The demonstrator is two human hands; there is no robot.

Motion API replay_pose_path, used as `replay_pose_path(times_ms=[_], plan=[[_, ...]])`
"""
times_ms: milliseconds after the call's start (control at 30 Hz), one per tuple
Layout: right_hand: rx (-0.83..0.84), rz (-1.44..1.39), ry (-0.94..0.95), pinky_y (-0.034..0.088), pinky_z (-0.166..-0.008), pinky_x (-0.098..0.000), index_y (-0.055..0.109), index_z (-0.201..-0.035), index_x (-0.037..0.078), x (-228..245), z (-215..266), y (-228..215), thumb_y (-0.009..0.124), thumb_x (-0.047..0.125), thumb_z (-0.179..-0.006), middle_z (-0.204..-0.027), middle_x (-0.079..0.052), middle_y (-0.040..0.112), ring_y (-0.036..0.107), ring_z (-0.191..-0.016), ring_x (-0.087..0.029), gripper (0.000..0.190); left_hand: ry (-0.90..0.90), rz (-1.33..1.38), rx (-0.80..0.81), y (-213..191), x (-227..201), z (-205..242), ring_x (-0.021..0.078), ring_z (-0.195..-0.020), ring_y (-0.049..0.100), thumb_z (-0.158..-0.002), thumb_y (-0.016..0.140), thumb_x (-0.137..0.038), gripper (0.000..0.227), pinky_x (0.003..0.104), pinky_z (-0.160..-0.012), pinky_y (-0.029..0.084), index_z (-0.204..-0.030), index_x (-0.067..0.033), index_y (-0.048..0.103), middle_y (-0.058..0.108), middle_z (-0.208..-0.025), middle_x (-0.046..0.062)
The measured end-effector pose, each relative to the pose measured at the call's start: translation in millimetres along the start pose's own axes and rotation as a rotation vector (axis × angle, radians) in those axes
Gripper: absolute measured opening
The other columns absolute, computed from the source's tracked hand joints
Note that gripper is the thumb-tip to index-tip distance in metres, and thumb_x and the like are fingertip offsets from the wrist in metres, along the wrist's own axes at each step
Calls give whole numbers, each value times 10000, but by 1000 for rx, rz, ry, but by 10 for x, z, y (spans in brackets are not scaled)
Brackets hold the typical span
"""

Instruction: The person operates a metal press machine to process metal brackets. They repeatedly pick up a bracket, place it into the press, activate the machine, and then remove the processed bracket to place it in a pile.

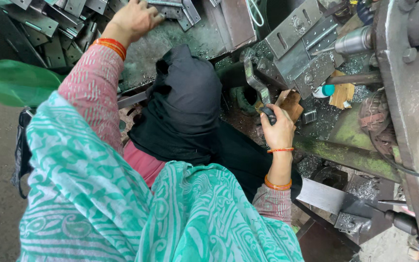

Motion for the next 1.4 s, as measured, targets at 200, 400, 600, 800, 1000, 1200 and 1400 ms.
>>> replay_pose_path(times_ms=[200,400,600,800,1000,1200,1400], plan=[[-9,-10,-26,531,-891,-455,732,-1206,100,-41,14,21,732,260,-900,-1135,-166,715,689,-1034,-373,345,42,238,-250,-792,-504,-135,340,-1139,609,-814,636,-7,572,453,-1097,435,-1374,-116,604,623,-1172,115],[-33,-54,-14,543,-856,-449,722,-1198,115,-56,39,14,730,272,-894,-1123,-161,705,689,-1005,-367,342,-132,884,-527,-1517,-783,-474,436,-1131,556,-843,681,83,498,470,-949,486,-1306,-24,534,552,-1168,192],[-23,-58,82,552,-829,-458,715,-1176,138,-98,73,20,728,291,-883,-1146,-127,707,695,-1013,-349,331,268,818,-620,-2602,-1272,-1005,408,-1110,549,-778,624,133,594,460,-956,501,-1349,-8,540,527,-1144,186],[-22,-61,46,561,-852,-458,691,-1219,114,-117,45,33,726,283,-873,-1206,-154,685,689,-1021,-368,387,587,749,-663,-3208,-2069,-1477,379,-1171,527,-791,620,97,613,450,-1014,492,-1386,-23,535,514,-1178,170],[7,-37,55,559,-870,-471,690,-1235,117,-141,33,46,720,289,-863,-1232,-152,678,684,-1037,-385,411,680,633,-644,-2753,-2501,-1717,376,-1172,531,-848,610,8,648,439,-1070,470,-1488,-40,527,524,-1224,173],[16,-44,88,554,-861,-482,689,-1227,124,-137,82,61,716,310,-869,-1259,-122,666,680,-1047,-385,404,502,-6,-199,-1987,-2758,-1793,351,-1332,451,-873,605,-186,632,592,-1182,307,-1489,-90,503,511,-1358,137],[13,-28,79,556,-865,-485,686,-1238,125,-140,72,70,715,325,-876,-1242,-131,665,677,-1047,-393,414,303,163,-183,-1888,-2845,-1815,397,-1437,340,-894,594,-274,647,678,-1165,190,-1510,-100,497,452,-1448,216]])
Point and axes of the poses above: each hand's wrist, its own z-axis away from the middle knuckle, its own y-axis out of the palm, x = y × z, the point moved 5 cm from there along -z, towards the middle knuckle
